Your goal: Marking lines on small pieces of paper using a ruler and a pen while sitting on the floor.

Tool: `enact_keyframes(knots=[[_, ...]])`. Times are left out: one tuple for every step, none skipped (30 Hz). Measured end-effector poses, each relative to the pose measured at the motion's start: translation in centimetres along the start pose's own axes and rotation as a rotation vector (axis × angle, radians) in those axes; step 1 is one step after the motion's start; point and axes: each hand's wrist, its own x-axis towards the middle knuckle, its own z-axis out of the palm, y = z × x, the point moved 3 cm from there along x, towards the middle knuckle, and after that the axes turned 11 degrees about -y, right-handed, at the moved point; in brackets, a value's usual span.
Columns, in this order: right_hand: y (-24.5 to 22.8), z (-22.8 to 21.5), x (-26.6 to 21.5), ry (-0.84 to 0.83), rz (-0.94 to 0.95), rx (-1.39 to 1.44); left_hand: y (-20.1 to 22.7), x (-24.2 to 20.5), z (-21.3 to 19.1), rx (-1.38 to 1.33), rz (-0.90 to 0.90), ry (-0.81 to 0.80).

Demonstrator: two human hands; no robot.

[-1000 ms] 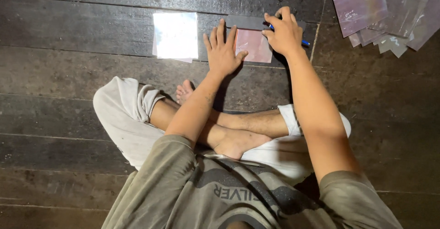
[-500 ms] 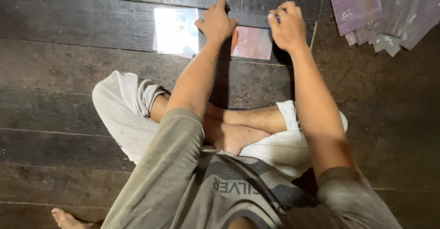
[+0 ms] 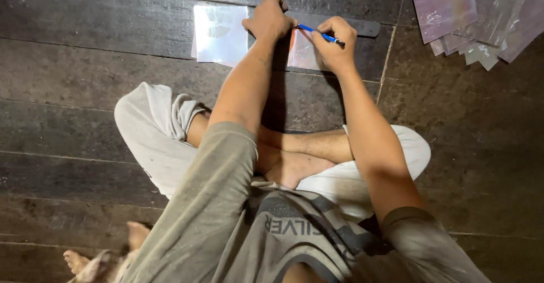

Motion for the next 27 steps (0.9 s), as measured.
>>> enact_keyframes(knots=[[-0.1, -0.3, -0.1, -0.002, 0.000, 0.002, -0.1, 0.3, 0.2, 0.000, -0.003, 0.000], [-0.2, -0.6, -0.1, 0.010, 0.009, 0.004, -0.2, 0.6, 0.3, 0.001, 0.009, 0.004], [-0.3, -0.9, -0.1, 0.022, 0.018, 0.006, -0.3, 0.9, 0.4, 0.003, 0.020, 0.008], [-0.1, -0.7, -0.2, 0.018, 0.019, 0.007, -0.3, 0.9, 0.3, 0.001, 0.017, 0.007], [0.0, -0.5, -0.3, 0.003, 0.005, 0.002, -0.4, 0.8, 0.1, -0.006, 0.012, 0.003], [0.1, -0.4, -0.4, -0.008, -0.009, -0.008, -0.1, 0.9, 0.1, -0.013, 0.014, -0.004], [-0.3, -0.1, -0.6, -0.006, -0.008, -0.013, -0.2, 0.8, 0.5, -0.015, 0.018, -0.007], [-0.7, 0.3, -0.4, -0.014, -0.020, -0.022, -0.2, 0.9, 0.5, -0.001, 0.005, -0.002], [-1.1, 0.8, -0.2, -0.021, -0.032, -0.031, -0.3, 1.0, 0.5, 0.013, -0.008, 0.002], [-1.1, 1.1, -0.2, -0.023, -0.032, -0.029, -0.3, 0.8, 0.4, 0.014, -0.010, 0.003], [-1.0, 1.4, -0.2, 0.000, -0.022, -0.037, -0.3, 0.7, 0.4, 0.003, -0.022, -0.004], [-0.9, 1.4, -0.3, 0.024, -0.009, -0.048, -0.2, 0.6, 0.4, -0.007, -0.032, -0.015], [-0.8, 1.3, -0.3, 0.023, -0.006, -0.048, -0.3, 0.9, 0.3, -0.006, -0.032, -0.018], [-0.5, 0.9, -0.5, 0.049, 0.003, -0.099, -0.3, 1.2, 0.5, -0.004, -0.023, -0.031], [-0.4, 0.6, -0.7, 0.074, 0.011, -0.151, -0.4, 1.5, 0.7, -0.002, -0.014, -0.044], [0.3, -0.4, -1.4, 0.062, 0.014, -0.150, -0.4, 1.6, 1.0, -0.009, -0.023, -0.049], [0.9, -1.5, -2.1, 0.083, 0.050, -0.214, -0.4, 1.6, 1.3, 0.003, -0.030, -0.029], [1.6, -2.1, -2.2, 0.104, 0.075, -0.267, -0.6, 2.0, 0.7, 0.016, -0.043, 0.004], [1.3, -1.9, -2.3, 0.093, 0.068, -0.256, -0.9, 1.6, 0.5, 0.011, -0.058, 0.012], [1.2, -2.0, -2.4, 0.085, 0.077, -0.231, -0.5, 1.5, 0.5, 0.025, -0.048, 0.002], [1.1, -2.3, -2.5, 0.076, 0.087, -0.206, 0.0, 1.4, 0.6, 0.038, -0.037, -0.007], [0.6, -1.1, -1.9, 0.078, 0.090, -0.209, -0.1, 1.3, 0.6, 0.039, -0.035, -0.011], [0.1, 0.0, -1.4, 0.087, 0.068, -0.158, -0.1, 1.3, 0.6, 0.017, -0.034, -0.020], [-0.4, 1.3, -0.8, 0.098, 0.044, -0.104, -0.2, 1.4, 0.4, -0.002, -0.033, -0.025], [-0.5, 1.6, -0.5, 0.102, 0.046, -0.104, 0.0, 1.2, 0.3, 0.002, -0.031, -0.027], [-0.7, 1.9, -0.3, 0.098, 0.043, -0.086, 0.0, 1.0, 0.2, -0.012, -0.027, -0.033], [-0.9, 2.3, -0.1, 0.093, 0.039, -0.068, 0.1, 0.8, 0.1, -0.025, -0.023, -0.039]])
